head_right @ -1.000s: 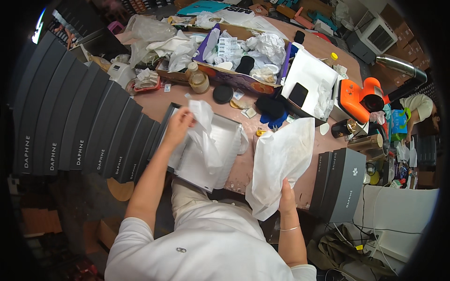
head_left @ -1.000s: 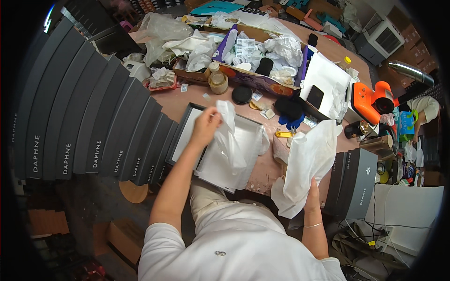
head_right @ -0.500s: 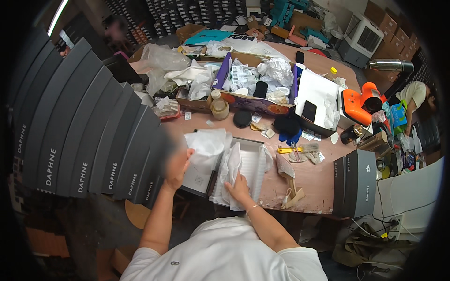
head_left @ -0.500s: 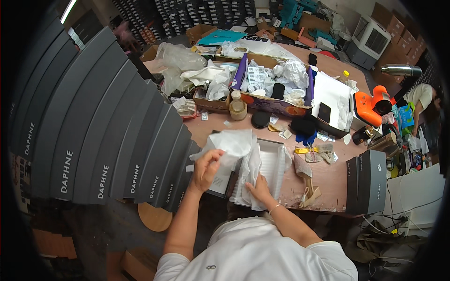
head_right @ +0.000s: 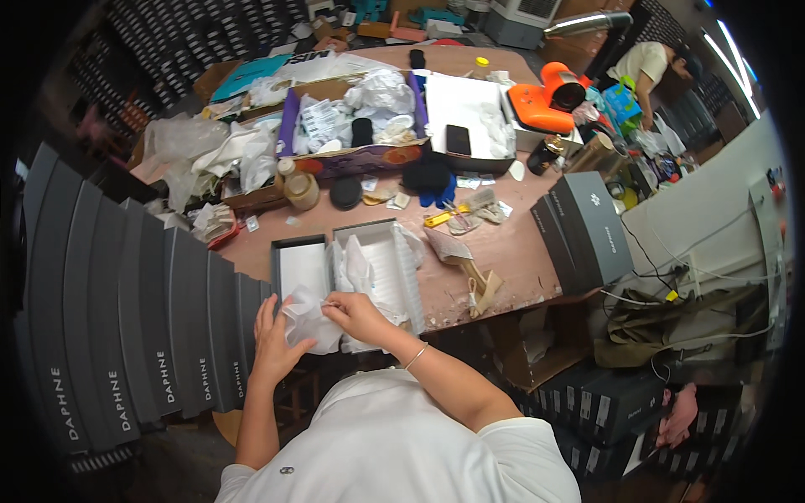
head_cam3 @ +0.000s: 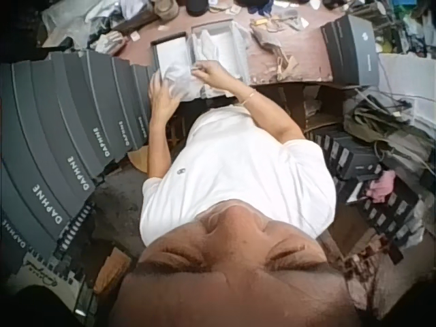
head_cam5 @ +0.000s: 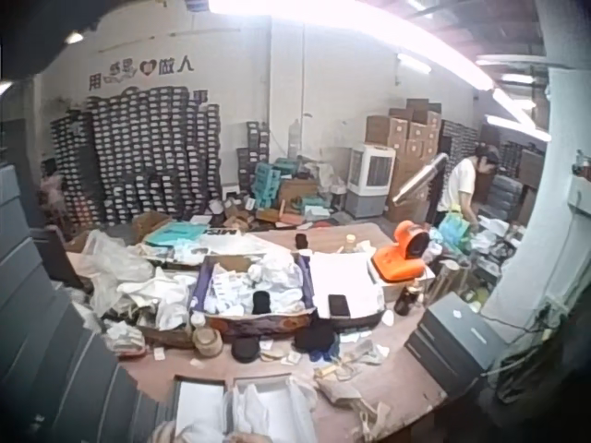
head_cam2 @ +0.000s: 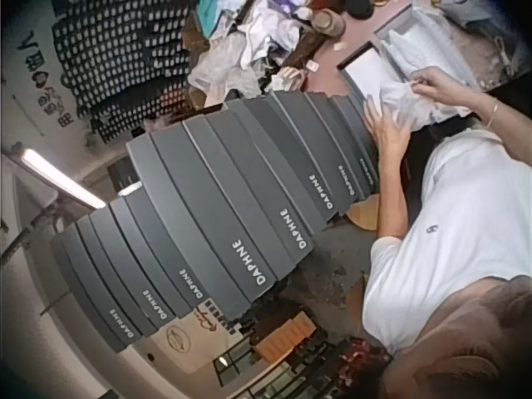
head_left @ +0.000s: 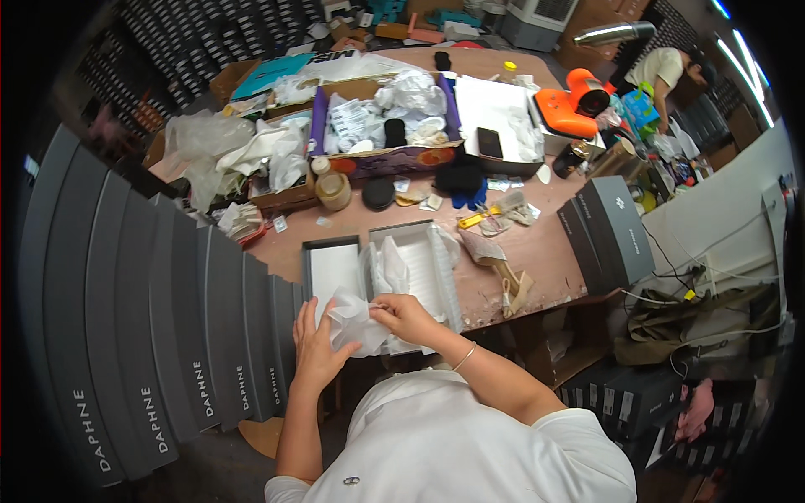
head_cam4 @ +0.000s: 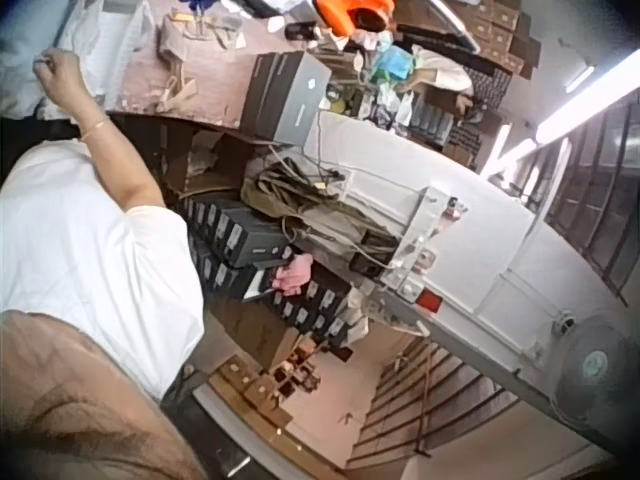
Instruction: Inspecting and packing high-heeled shoes into boxes, including minor repair with a heat gun.
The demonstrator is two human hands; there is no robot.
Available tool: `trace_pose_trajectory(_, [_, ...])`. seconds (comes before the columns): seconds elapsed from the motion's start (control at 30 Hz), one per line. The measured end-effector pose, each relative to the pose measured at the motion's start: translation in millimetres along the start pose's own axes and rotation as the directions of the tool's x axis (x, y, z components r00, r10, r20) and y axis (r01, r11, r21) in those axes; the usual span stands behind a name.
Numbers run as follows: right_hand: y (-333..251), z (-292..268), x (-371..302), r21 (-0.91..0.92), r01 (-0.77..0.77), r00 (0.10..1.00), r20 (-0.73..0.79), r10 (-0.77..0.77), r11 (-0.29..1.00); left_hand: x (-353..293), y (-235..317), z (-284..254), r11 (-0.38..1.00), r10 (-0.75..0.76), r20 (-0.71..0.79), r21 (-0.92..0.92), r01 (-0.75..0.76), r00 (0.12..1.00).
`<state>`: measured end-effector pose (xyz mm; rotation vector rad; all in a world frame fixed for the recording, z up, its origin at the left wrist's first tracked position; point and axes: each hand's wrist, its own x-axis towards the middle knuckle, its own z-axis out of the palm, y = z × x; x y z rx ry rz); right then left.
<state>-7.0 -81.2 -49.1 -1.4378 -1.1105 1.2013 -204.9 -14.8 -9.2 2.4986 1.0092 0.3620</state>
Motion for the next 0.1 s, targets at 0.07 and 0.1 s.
trace_pose_trajectory(0.07, [4.9, -4.7, -5.5, -0.122, 0.105, 0.994, 0.025, -0.103, 0.987, 10.2, 24.1, -3.5, 0.962, -0.047, 0.165, -0.259, 0.089, 0.985])
trace_pose_trajectory(0.1, [-2.9, -9.6, -8.4, -0.081, 0.058, 0.996, 0.078, -0.052, 0.995, 24.1, 20.7, 11.4, 0.795, -0.064, 0.377, -0.541, 0.275, 0.924])
